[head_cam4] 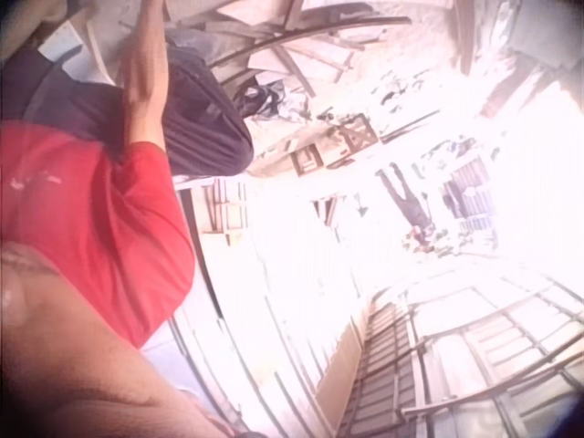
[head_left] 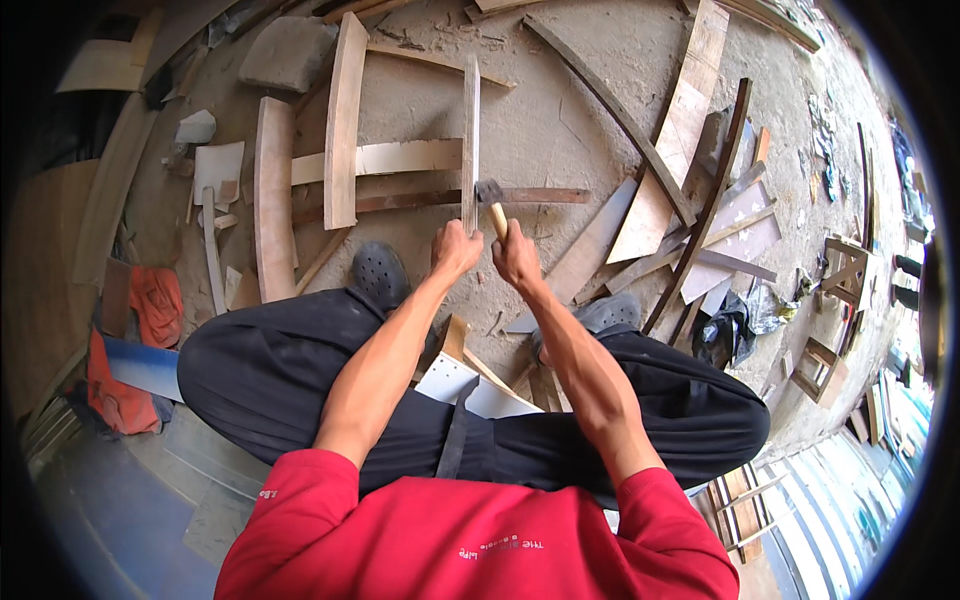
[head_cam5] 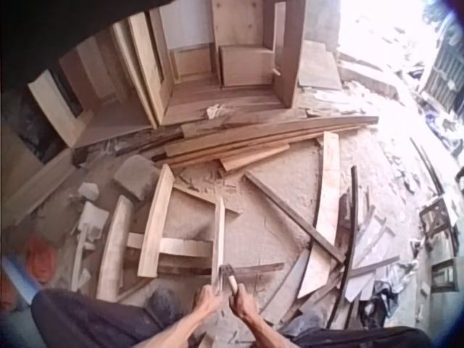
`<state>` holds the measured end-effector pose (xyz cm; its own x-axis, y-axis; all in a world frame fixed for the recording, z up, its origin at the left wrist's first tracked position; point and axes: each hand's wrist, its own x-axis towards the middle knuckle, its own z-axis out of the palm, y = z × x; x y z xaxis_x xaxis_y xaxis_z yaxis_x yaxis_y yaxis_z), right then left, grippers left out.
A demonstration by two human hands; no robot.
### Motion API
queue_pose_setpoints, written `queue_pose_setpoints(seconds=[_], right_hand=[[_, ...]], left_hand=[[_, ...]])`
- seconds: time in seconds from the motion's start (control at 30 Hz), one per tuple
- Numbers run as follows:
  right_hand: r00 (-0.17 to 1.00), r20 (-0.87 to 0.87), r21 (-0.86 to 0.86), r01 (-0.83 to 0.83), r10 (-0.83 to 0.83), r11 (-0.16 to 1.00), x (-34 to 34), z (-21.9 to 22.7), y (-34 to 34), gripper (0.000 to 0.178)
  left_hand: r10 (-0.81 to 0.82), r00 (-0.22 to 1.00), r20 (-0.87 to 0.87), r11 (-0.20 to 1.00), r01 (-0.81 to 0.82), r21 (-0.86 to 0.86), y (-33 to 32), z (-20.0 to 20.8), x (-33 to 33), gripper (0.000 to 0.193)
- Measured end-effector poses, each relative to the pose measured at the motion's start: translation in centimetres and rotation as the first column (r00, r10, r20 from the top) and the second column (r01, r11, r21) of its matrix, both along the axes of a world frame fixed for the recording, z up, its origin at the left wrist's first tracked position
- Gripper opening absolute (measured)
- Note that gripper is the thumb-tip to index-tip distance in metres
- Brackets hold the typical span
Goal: The person assembles a wooden frame by fitting pieces together and hammering them. They then use a hand saw to cut a long metal strip that is placed across the frame.
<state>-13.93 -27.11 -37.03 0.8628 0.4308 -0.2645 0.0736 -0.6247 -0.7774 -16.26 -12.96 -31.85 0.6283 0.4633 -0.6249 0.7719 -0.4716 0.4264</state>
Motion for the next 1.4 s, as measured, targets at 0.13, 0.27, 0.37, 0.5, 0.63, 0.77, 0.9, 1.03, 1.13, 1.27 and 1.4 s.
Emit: queue_pose_setpoints(seconds=[0.13,0.27,0.37,0.5,0.63,0.77,0.9,1.03,1.13,1.27,1.4], right_hand=[[0.979,0.009,0.086,0.202,-0.203,0.976,-1.1,1.4,0.6,0.022],[0.997,-0.054,-0.029,0.044,-0.046,0.999,-0.7,-0.2,-0.4,0.023],[0.998,-0.042,-0.062,0.037,-0.04,0.997,-1.1,0.4,-0.3,0.023],[0.972,0.056,0.095,0.221,-0.227,0.971,-2.2,2.0,0.8,0.029],[0.996,-0.053,0.009,0.066,-0.065,0.998,-0.1,-0.4,0.4,0.026],[0.984,-0.107,-0.047,0.138,-0.142,0.989,1.1,0.4,1.0,0.024],[0.949,-0.04,0.118,0.315,-0.313,0.942,1.3,4.3,2.3,0.024],[0.957,-0.028,0.137,0.29,-0.289,0.947,0.4,4.0,2.7,0.021],[0.998,-0.052,-0.09,0.017,-0.022,0.996,0.5,0.5,1.7,0.021],[0.985,-0.09,0.002,0.148,-0.147,0.989,1.4,1.8,1.3,0.024],[0.932,-0.019,0.239,0.357,-0.363,0.903,0.9,6.0,3.4,0.019]], left_hand=[[-0.009,1.0,0.029,1.0,0.01,-0.02,0.5,0.0,-0.6,0.038],[-0.045,0.999,0.029,0.999,0.045,-0.006,0.5,1.0,-0.2,0.038],[-0.045,0.998,0.044,0.999,0.044,0.028,0.8,0.2,-1.0,0.036],[-0.063,0.997,0.045,0.998,0.062,0.019,0.9,0.0,-0.9,0.035],[-0.088,0.994,0.062,0.995,0.085,0.049,0.7,0.4,-0.5,0.033],[-0.05,0.995,0.092,0.995,0.042,0.086,0.7,-1.0,-1.8,0.034],[-0.078,0.995,0.059,0.992,0.072,0.101,0.7,-1.4,-1.1,0.036],[-0.076,0.994,0.079,0.995,0.07,0.077,0.8,-1.2,-1.6,0.038],[-0.083,0.992,0.096,0.993,0.074,0.094,0.6,-0.9,-0.9,0.037],[-0.074,0.994,0.076,0.993,0.066,0.096,0.8,-0.9,-1.0,0.035],[-0.09,0.994,0.06,0.987,0.082,0.135,0.9,-0.5,-1.1,0.036]])
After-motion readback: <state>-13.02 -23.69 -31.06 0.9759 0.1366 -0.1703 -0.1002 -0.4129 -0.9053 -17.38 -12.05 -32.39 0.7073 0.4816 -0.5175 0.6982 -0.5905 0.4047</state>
